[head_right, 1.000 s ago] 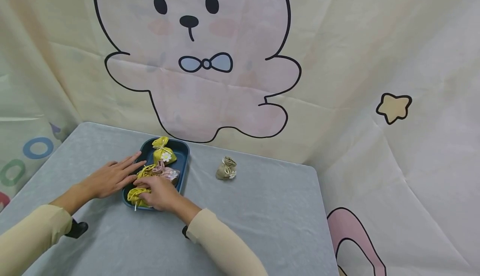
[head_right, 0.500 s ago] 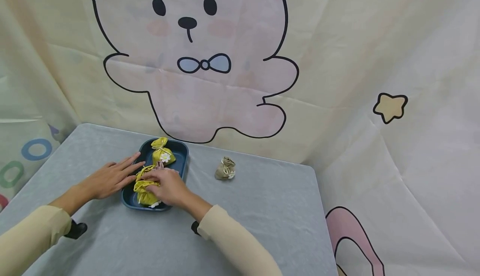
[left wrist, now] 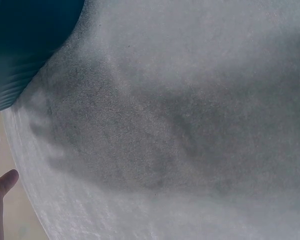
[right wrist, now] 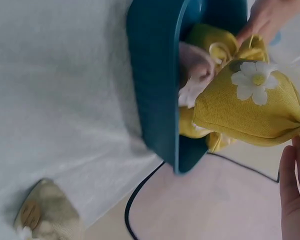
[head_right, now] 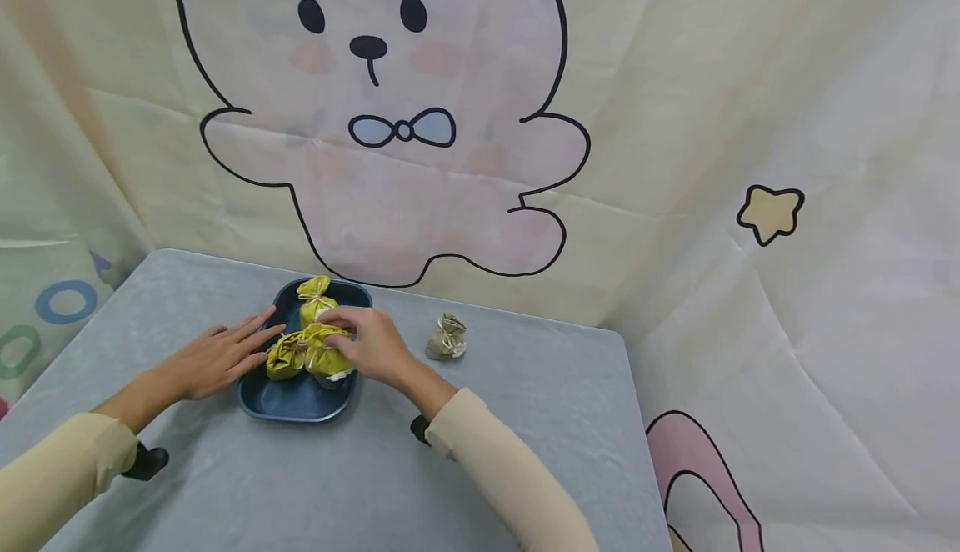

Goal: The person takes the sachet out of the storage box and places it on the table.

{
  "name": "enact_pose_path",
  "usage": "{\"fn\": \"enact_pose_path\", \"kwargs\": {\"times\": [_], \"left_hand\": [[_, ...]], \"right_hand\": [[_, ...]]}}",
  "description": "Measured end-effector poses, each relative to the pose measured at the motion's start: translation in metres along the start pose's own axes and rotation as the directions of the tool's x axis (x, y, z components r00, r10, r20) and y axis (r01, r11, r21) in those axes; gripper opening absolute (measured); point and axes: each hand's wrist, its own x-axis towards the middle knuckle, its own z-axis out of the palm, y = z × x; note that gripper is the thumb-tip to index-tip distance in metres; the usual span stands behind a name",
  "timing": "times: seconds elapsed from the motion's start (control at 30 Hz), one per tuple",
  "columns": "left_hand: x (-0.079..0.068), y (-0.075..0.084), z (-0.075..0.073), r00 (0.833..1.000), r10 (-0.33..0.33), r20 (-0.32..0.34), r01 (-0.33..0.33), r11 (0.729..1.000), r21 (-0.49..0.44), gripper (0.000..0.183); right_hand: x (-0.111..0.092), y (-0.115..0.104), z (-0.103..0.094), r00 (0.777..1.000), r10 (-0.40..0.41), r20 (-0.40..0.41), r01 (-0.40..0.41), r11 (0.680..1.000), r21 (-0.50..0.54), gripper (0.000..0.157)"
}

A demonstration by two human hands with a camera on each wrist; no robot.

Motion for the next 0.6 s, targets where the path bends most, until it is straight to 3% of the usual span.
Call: {"fn": "enact_pose_path", "kwargs": {"times": [0.37,0.6], "left_hand": [[-0.001,0.0,0.001,1.0,0.01,-0.029,-0.01,1.0,0.0,0.053],[0.001,0.001,0.002,1.0,-0.022,0.013,0.022,1.0,0.004,0.056]], "right_hand": [[-0.009,0.025,-0.032,0.989,0.098,-0.108,-0.101,0.995,-0.027,0.026],[-0.014,0.041,-0.044,0.979,0.151,-0.14,-0.157,0.987,-0.038,0.028]]}}
